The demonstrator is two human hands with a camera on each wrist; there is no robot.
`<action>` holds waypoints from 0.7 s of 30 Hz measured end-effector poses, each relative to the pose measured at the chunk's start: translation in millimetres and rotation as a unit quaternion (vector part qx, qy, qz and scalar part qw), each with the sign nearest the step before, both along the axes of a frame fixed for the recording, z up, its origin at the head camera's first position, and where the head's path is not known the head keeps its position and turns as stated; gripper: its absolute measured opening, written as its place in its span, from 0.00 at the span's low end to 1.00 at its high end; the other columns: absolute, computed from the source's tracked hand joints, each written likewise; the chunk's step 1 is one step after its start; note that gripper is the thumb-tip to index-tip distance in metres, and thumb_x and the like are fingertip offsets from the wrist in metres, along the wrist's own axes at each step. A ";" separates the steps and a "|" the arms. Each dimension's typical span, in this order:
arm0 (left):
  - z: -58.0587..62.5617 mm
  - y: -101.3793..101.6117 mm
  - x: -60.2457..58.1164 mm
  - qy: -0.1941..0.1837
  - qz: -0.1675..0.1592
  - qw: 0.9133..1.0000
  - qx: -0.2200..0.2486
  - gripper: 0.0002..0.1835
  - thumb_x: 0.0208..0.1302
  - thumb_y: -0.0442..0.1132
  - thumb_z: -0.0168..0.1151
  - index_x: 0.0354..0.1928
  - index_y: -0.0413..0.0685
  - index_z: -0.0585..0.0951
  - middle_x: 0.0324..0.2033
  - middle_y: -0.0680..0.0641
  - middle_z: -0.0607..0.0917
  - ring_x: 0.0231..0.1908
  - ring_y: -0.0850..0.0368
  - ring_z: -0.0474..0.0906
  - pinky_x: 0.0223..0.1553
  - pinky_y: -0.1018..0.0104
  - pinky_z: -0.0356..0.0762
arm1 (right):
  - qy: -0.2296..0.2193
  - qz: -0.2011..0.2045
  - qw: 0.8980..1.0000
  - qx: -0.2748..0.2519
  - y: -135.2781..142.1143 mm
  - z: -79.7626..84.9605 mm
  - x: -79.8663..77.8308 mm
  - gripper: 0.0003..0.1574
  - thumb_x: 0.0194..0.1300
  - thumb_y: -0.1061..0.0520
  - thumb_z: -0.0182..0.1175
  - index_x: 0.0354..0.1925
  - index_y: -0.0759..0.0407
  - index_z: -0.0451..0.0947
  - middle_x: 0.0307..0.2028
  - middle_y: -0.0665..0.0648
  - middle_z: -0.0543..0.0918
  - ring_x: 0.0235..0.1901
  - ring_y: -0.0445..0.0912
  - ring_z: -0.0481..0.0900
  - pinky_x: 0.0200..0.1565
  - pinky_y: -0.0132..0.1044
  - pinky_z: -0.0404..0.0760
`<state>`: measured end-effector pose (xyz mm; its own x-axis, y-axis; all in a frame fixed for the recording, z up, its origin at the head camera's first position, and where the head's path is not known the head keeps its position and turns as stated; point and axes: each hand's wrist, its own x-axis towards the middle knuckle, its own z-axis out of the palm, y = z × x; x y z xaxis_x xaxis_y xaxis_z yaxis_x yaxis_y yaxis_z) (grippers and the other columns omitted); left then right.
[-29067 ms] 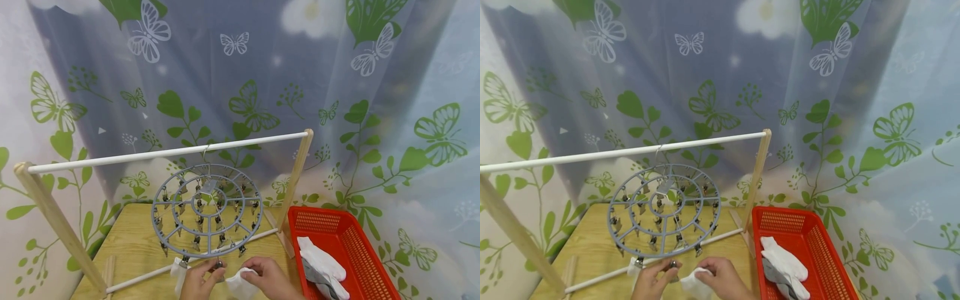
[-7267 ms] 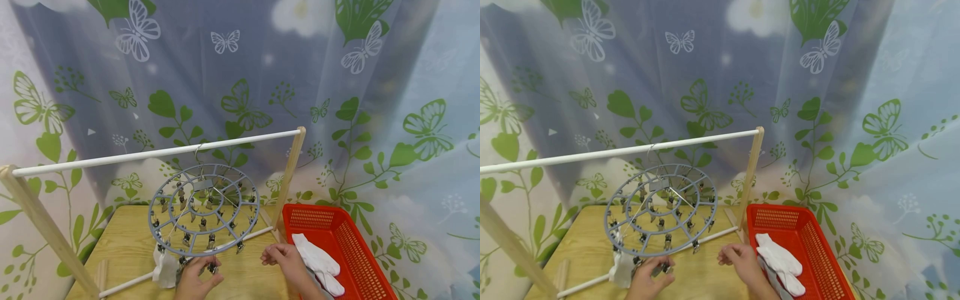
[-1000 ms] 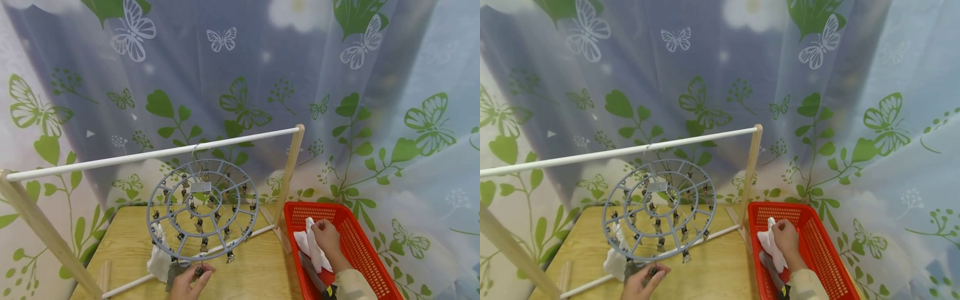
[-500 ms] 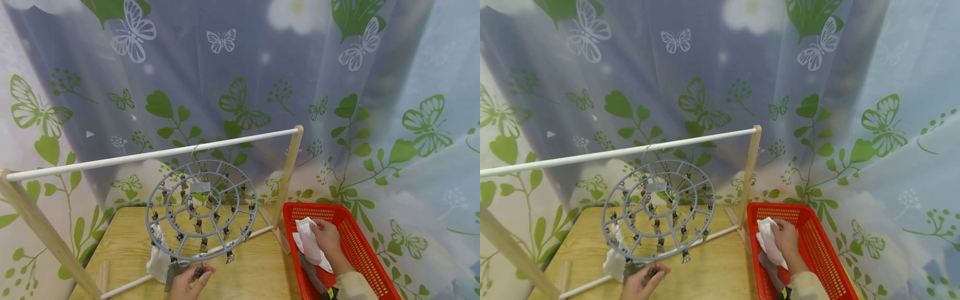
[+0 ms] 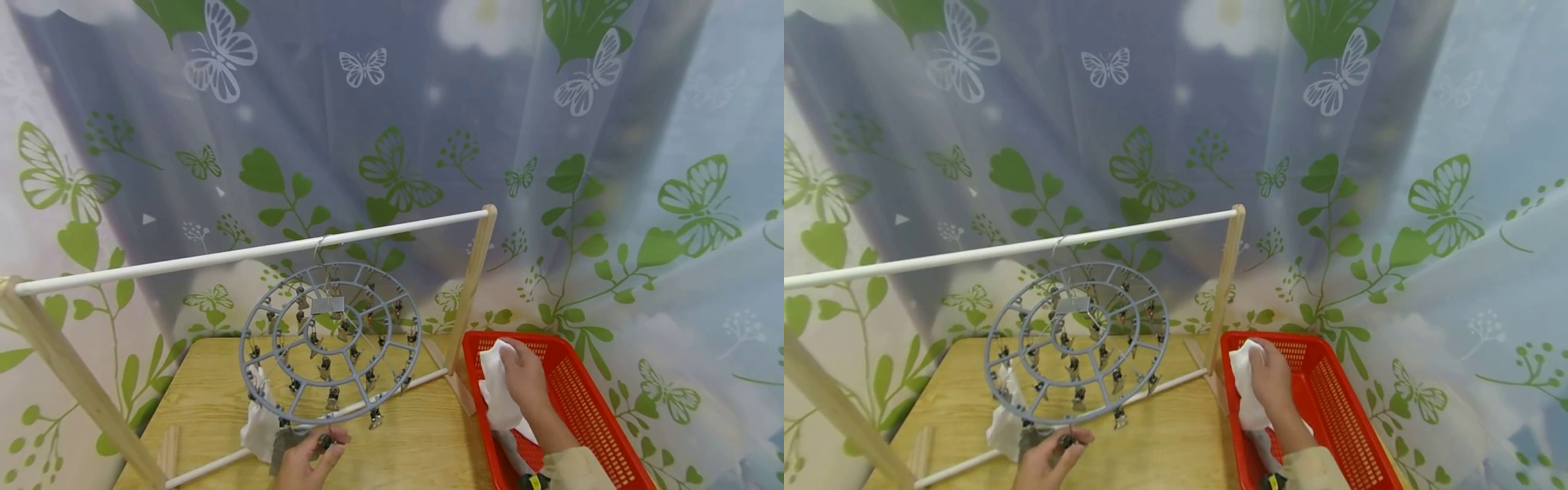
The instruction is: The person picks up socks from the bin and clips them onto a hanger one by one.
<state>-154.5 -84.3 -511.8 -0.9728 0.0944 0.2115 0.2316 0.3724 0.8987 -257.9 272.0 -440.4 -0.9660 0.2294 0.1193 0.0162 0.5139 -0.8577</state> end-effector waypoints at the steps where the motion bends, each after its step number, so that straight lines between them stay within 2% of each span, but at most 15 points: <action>1: -0.1 0.6 0.2 0.003 0.004 1.000 0.002 0.14 0.73 0.45 0.55 0.49 0.43 0.81 0.39 0.48 0.87 0.36 0.67 0.82 0.35 0.68 0.79 | 0.009 0.003 1.000 0.006 -3.5 2.5 1.5 0.23 0.77 0.56 0.48 0.61 0.69 0.70 0.58 0.72 0.74 0.52 0.62 0.74 0.55 0.58 0.74; 4: 0.4 3.2 1.5 0.003 0.020 1.000 0.021 0.16 0.72 0.45 0.56 0.52 0.40 0.79 0.39 0.48 0.88 0.36 0.66 0.83 0.35 0.69 0.80 | 0.031 0.018 0.999 0.011 -13.2 7.5 5.9 0.20 0.73 0.55 0.56 0.56 0.68 0.76 0.49 0.68 0.80 0.39 0.56 0.80 0.41 0.45 0.82; 7: 1.4 5.2 3.0 -0.001 0.031 0.999 0.034 0.18 0.72 0.45 0.56 0.54 0.37 0.78 0.39 0.46 0.88 0.34 0.66 0.83 0.35 0.70 0.81 | 0.034 0.039 0.999 -0.007 -21.7 10.0 9.4 0.20 0.69 0.54 0.62 0.52 0.67 0.80 0.42 0.64 0.83 0.31 0.49 0.79 0.30 0.37 0.80; 11: 1.9 6.0 3.8 0.014 0.030 0.999 0.040 0.17 0.73 0.42 0.55 0.54 0.35 0.77 0.39 0.45 0.88 0.33 0.67 0.83 0.34 0.70 0.81 | 0.014 0.058 0.998 -0.030 -30.0 9.9 13.5 0.22 0.64 0.53 0.66 0.51 0.66 0.81 0.40 0.62 0.84 0.29 0.46 0.79 0.28 0.39 0.82; 15: 0.9 6.2 3.7 0.032 0.018 0.998 0.054 0.16 0.73 0.38 0.54 0.54 0.32 0.77 0.38 0.43 0.87 0.36 0.65 0.84 0.36 0.69 0.83 | -0.001 0.075 0.997 -0.017 -37.4 7.7 17.6 0.21 0.62 0.53 0.68 0.49 0.65 0.82 0.38 0.60 0.84 0.28 0.45 0.78 0.28 0.38 0.81; 21: 1.1 6.6 4.2 0.019 0.012 0.997 0.077 0.15 0.73 0.38 0.54 0.52 0.32 0.77 0.37 0.44 0.88 0.38 0.68 0.83 0.39 0.70 0.81 | -0.033 0.130 0.991 -0.012 -51.9 1.7 25.3 0.16 0.60 0.54 0.69 0.42 0.64 0.84 0.35 0.55 0.84 0.30 0.43 0.77 0.31 0.33 0.78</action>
<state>-150.3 -77.7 -510.7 -0.9655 0.0349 0.2579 0.2587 0.2369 0.9364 -232.6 220.1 -438.8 -0.9984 -0.0267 0.0507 -0.0573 0.4882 -0.8708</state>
